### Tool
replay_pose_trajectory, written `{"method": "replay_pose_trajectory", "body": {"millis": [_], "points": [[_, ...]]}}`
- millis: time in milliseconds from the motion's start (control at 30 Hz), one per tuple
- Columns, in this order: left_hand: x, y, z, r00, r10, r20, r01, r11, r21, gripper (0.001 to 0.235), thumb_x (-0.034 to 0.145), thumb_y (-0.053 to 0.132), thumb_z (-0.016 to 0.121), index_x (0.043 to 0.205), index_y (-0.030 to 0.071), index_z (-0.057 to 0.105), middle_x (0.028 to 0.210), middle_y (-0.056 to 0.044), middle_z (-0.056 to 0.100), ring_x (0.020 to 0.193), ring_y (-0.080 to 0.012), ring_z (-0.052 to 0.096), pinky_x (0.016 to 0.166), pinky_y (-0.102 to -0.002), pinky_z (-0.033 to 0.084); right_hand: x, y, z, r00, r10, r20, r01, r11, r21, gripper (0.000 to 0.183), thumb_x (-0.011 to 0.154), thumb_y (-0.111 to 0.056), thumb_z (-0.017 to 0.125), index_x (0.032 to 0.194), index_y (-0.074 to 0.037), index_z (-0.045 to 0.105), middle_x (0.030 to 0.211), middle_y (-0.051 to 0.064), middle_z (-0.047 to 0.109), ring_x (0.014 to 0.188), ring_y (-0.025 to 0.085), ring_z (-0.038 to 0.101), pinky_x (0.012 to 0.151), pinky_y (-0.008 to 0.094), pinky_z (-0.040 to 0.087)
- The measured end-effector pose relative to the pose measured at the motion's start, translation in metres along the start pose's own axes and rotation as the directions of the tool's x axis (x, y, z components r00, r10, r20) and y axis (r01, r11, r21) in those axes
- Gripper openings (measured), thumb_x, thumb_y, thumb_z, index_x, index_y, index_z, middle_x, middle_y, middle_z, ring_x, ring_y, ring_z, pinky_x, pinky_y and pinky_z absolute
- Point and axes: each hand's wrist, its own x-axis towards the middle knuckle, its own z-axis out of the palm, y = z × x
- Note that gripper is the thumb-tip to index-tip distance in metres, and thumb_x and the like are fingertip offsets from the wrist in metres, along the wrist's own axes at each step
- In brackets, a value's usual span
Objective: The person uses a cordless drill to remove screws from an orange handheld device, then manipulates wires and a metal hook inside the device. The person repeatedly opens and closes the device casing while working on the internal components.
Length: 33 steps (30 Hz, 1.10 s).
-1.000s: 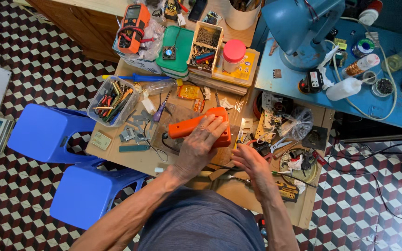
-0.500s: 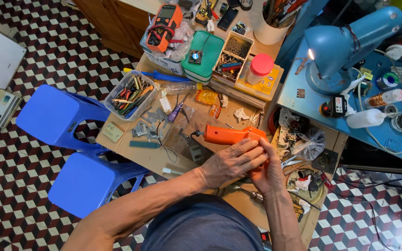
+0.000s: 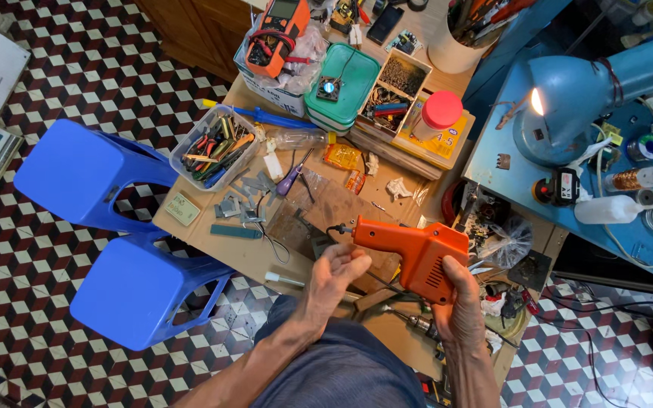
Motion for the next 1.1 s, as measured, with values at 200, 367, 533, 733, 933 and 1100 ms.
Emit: {"method": "replay_pose_trajectory", "body": {"millis": [200,367,533,733,933,1100], "points": [[0.023,-0.006,0.002,0.992,-0.04,0.118,0.085,0.91,-0.406,0.041,0.091,0.037,0.074,0.12,0.009,0.067,0.113,-0.001,0.069,0.105,-0.0132,0.064,0.102,-0.035,0.052,-0.004,0.007,0.016,1.0,0.01,0.015,-0.009,0.999,-0.043,0.057,0.087,-0.031,0.074,0.134,-0.002,0.057,0.122,0.009,0.067,0.114,0.021,0.066,0.1,0.045,0.055],[0.03,-0.007,0.004,0.995,-0.065,0.081,0.094,0.896,-0.434,0.047,0.09,0.044,0.071,0.121,0.008,0.067,0.112,-0.004,0.071,0.106,-0.0157,0.067,0.099,-0.034,0.055,-0.009,0.014,0.022,1.0,-0.003,-0.008,0.004,1.0,0.008,0.058,0.089,-0.031,0.075,0.135,-0.001,0.057,0.126,0.011,0.066,0.119,0.022,0.064,0.103,0.045,0.053],[0.03,-0.008,0.003,0.998,-0.05,0.03,0.057,0.934,-0.352,0.051,0.088,0.046,0.072,0.12,0.005,0.07,0.11,-0.006,0.073,0.105,-0.0175,0.071,0.1,-0.035,0.057,-0.014,0.014,0.03,0.999,0.026,-0.036,-0.025,0.999,0.037,0.06,0.086,-0.031,0.075,0.136,-0.004,0.055,0.126,0.01,0.066,0.119,0.022,0.065,0.105,0.045,0.052],[0.029,-0.009,0.002,0.997,-0.071,0.019,0.074,0.949,-0.308,0.052,0.088,0.045,0.073,0.12,0.005,0.07,0.11,-0.008,0.074,0.104,-0.0195,0.072,0.099,-0.036,0.058,-0.02,0.013,0.041,0.991,0.133,-0.008,-0.133,0.99,-0.04,0.063,0.086,-0.038,0.072,0.136,-0.003,0.056,0.122,0.015,0.069,0.113,0.028,0.068,0.102,0.044,0.054],[0.029,-0.009,-0.003,0.994,-0.105,0.03,0.109,0.937,-0.331,0.052,0.089,0.044,0.071,0.122,0.004,0.068,0.112,-0.009,0.073,0.107,-0.0203,0.071,0.102,-0.038,0.057,-0.006,0.017,0.039,0.986,0.127,-0.105,-0.141,0.98,-0.14,0.061,0.087,-0.036,0.073,0.136,-0.003,0.057,0.121,0.007,0.067,0.112,0.019,0.065,0.097,0.04,0.055],[0.029,-0.009,-0.011,0.993,-0.103,0.052,0.116,0.885,-0.451,0.056,0.091,0.041,0.07,0.13,0.003,0.061,0.12,-0.01,0.068,0.114,-0.0217,0.067,0.106,-0.038,0.054,0.007,0.016,0.033,0.988,0.152,-0.023,-0.154,0.98,-0.125,0.062,0.087,-0.037,0.075,0.137,-0.005,0.056,0.122,0.006,0.065,0.11,0.017,0.064,0.097,0.038,0.053]]}}
